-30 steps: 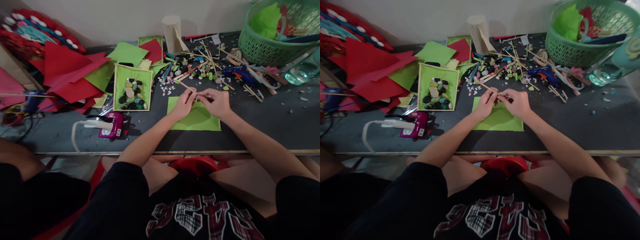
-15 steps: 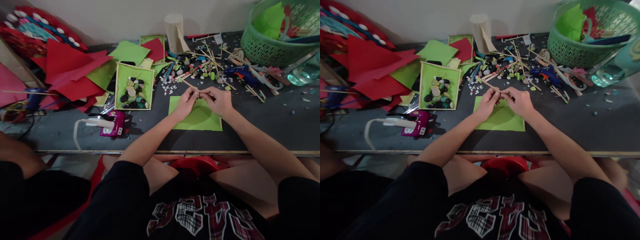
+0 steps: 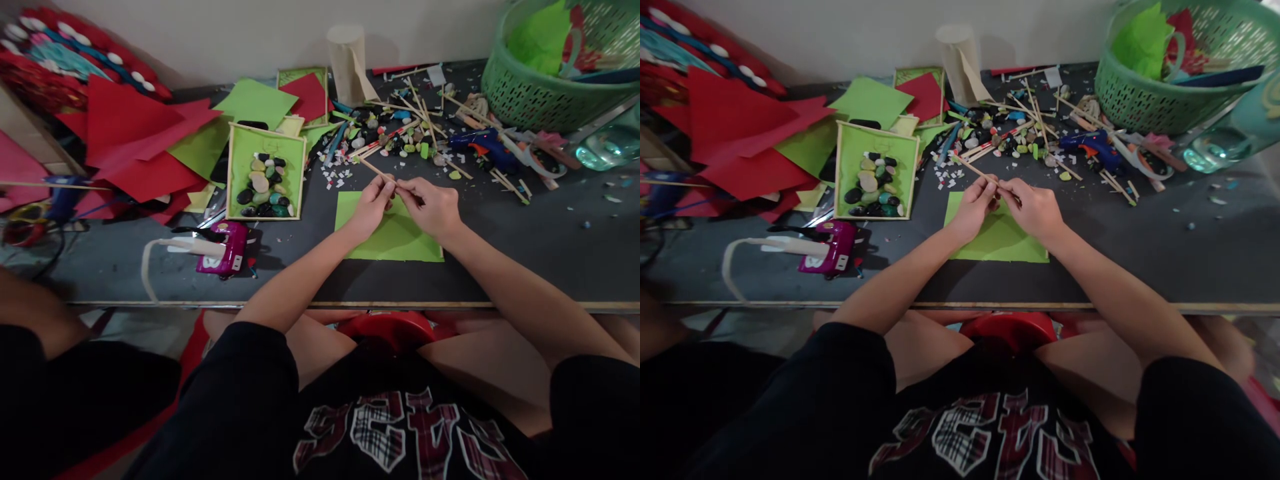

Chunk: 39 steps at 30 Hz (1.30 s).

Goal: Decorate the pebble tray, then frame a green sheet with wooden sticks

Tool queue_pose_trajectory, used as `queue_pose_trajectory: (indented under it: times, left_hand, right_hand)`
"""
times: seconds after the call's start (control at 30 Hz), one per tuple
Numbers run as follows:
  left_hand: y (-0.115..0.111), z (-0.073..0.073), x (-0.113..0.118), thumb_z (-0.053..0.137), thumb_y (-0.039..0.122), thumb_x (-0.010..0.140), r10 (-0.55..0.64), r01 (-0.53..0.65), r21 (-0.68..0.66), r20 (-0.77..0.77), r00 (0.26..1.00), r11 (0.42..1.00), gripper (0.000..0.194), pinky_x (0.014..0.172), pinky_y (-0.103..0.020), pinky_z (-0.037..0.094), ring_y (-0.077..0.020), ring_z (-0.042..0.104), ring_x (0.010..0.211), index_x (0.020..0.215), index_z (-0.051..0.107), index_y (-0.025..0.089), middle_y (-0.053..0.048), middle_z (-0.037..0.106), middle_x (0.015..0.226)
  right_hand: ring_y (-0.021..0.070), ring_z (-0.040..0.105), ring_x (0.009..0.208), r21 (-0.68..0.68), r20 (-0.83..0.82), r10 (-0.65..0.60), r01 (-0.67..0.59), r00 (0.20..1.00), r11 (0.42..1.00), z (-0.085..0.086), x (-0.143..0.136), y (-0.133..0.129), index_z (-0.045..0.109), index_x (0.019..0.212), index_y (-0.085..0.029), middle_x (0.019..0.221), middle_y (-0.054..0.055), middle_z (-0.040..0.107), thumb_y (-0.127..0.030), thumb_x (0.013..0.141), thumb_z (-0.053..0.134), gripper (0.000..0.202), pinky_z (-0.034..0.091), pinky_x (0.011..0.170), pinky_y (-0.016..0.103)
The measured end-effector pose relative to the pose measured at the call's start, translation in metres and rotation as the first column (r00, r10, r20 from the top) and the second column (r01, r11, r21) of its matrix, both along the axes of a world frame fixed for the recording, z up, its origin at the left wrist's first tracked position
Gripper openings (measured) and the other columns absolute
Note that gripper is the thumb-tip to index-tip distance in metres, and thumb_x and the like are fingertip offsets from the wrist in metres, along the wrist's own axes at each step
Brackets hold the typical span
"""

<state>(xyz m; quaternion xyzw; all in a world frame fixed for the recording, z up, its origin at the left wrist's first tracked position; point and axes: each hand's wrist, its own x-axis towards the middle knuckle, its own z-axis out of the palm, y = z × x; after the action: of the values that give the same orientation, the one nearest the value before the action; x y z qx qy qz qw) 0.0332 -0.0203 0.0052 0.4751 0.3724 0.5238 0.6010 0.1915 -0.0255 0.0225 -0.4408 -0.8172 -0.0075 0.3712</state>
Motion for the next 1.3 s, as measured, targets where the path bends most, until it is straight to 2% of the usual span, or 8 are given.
queue_pose_trajectory:
  times: [0.43,0.63,0.83,0.9,1.0,1.07,1.17,1.3]
  left_hand:
    - [-0.001,-0.002,0.005,0.059,0.036,0.104,0.087,-0.089,0.063,0.041,0.995,0.994,0.025,0.059,-0.019,0.039,-0.007,0.042,0.059,0.085,0.052,0.021,0.005,0.038,0.069]
    - [-0.008,0.01,-0.001,0.053,0.044,0.105,0.138,-0.137,0.114,0.005,0.99,0.984,0.036,0.052,-0.019,0.035,-0.0072,0.036,0.056,0.079,0.047,0.021,0.004,0.039,0.07]
    - [0.008,0.006,-0.02,0.051,0.069,0.096,0.277,-0.253,0.173,-0.13,0.952,0.952,0.055,0.046,-0.021,0.035,-0.0088,0.039,0.05,0.069,0.044,0.022,0.005,0.038,0.058]
    - [0.017,0.002,-0.029,0.054,0.069,0.095,0.347,-0.301,0.207,-0.244,0.906,0.931,0.055,0.053,-0.022,0.044,-0.0107,0.051,0.055,0.067,0.051,0.022,0.003,0.049,0.057]
    - [0.025,-0.001,-0.042,0.071,0.062,0.088,0.439,-0.337,0.303,-0.396,0.806,0.892,0.04,0.07,-0.026,0.054,-0.0187,0.069,0.086,0.087,0.07,0.023,-0.005,0.076,0.091]
    - [0.027,-0.001,-0.047,0.077,0.057,0.085,0.47,-0.334,0.353,-0.438,0.767,0.874,0.039,0.076,-0.028,0.054,-0.0228,0.069,0.103,0.106,0.072,0.025,-0.008,0.076,0.115]
    - [0.026,0.0,-0.046,0.073,0.054,0.09,0.442,-0.299,0.365,-0.419,0.793,0.882,0.038,0.077,-0.027,0.053,-0.0211,0.069,0.102,0.112,0.071,0.024,-0.008,0.075,0.113]
    - [0.027,0.001,-0.041,0.072,0.051,0.091,0.405,-0.305,0.316,-0.327,0.854,0.899,0.03,0.07,-0.024,0.048,-0.0148,0.065,0.083,0.095,0.068,0.022,-0.003,0.07,0.091]
  right_hand:
    - [0.0162,0.068,0.062,0.028,0.252,-0.116,0.113,0.961,0.993,0.013,-0.005,-0.006,0.076,0.105,-0.018,0.07,0.008,0.075,-0.041,0.109,0.034,0.048,0.036,0.055,0.029]
    - [0.0203,0.071,0.073,-0.1,0.159,-0.245,0.263,0.956,0.96,0.009,0.021,0.016,0.074,0.106,-0.017,0.08,0.01,0.076,-0.037,0.103,0.046,0.034,0.048,0.066,0.03]
    - [0.0172,0.071,0.068,-0.233,-0.12,-0.027,-0.001,0.992,0.972,0.0,0.029,0.029,0.071,0.102,-0.018,0.08,0.006,0.076,-0.033,0.098,0.053,0.024,0.057,0.069,0.03]
    - [0.0167,0.07,0.065,-0.229,-0.137,-0.009,-0.023,0.991,0.973,-0.001,0.026,0.028,0.072,0.102,-0.018,0.078,0.006,0.076,-0.033,0.097,0.055,0.023,0.057,0.067,0.029]
    - [0.0186,0.072,0.068,-0.219,-0.107,-0.029,0.005,0.994,0.976,0.0,0.023,0.025,0.074,0.101,-0.017,0.082,0.009,0.078,-0.033,0.094,0.058,0.023,0.056,0.067,0.031]
    - [0.0189,0.072,0.069,-0.206,-0.069,-0.053,0.038,0.996,0.978,0.001,0.022,0.023,0.075,0.1,-0.018,0.084,0.009,0.078,-0.034,0.092,0.06,0.023,0.055,0.066,0.03]
    - [0.0179,0.069,0.067,-0.178,-0.035,-0.065,0.057,0.997,0.982,0.003,0.022,0.02,0.076,0.097,-0.019,0.081,0.008,0.078,-0.033,0.09,0.061,0.021,0.051,0.064,0.029]
    - [0.0144,0.062,0.057,-0.18,-0.029,-0.045,0.039,0.999,0.983,0.005,0.019,0.017,0.075,0.094,-0.02,0.07,0.004,0.073,-0.033,0.09,0.061,0.019,0.046,0.06,0.026]
